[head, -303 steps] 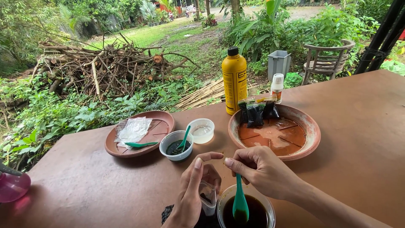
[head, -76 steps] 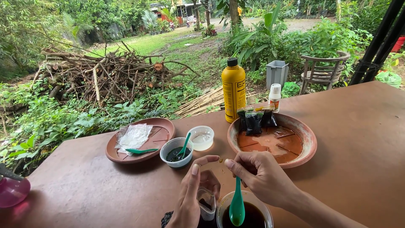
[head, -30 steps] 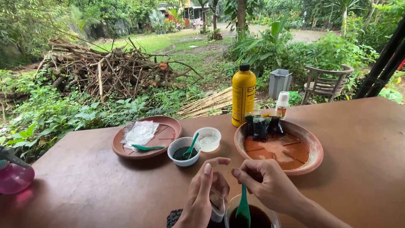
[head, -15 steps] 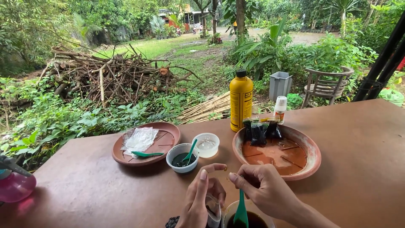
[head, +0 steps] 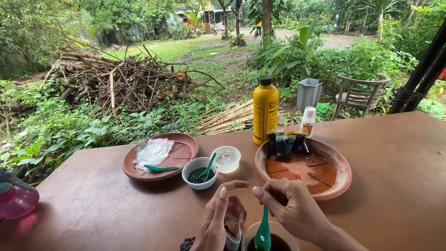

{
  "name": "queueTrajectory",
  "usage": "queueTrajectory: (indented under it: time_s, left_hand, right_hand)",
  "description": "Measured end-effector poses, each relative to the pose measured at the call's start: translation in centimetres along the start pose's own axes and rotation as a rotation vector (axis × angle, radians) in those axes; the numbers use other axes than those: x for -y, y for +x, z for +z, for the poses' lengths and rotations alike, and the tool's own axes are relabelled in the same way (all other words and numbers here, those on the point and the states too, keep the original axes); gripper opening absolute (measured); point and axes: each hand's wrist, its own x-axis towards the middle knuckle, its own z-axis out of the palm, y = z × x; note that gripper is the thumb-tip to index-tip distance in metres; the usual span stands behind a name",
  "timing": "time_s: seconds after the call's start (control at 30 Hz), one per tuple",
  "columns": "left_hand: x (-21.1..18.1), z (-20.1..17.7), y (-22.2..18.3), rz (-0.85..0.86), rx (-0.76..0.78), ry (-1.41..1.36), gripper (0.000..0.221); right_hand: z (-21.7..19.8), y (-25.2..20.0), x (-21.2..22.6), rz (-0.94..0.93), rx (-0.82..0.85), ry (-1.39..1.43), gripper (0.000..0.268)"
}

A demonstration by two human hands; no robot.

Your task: Mixing and transferring liquid from a bowl to a small container using a spoon on an outdoor table.

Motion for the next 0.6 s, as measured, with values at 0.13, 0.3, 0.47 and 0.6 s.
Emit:
queueTrajectory:
  time_s: [0.13,0.3,0.47,0.6]
  left_hand:
    - [-0.29,0.05,-0.07,0.01,0.007,0.031,0.066]
    - [0.1,0.12,0.06,0.044,0.032,-0.016,0.064]
    - [0.0,0.23,0.18,0.007,0.017,0.037,0.065]
    - [-0.04,0.21,0.05,0.004,0.021,0.033,0.064]
  right_hand:
    - [0.12,0.04,-0.22,-0.045,-0.012,-0.02,0.036]
    - [0.02,-0.1,0.01,-0.066,-0.009,-0.011,0.033]
    - [0.01,0.1,-0.1,-0.029,-0.011,0.012,0.033]
    - [-0.02,0.06,-0.09,-0.025,-0.018,0.021,0.031]
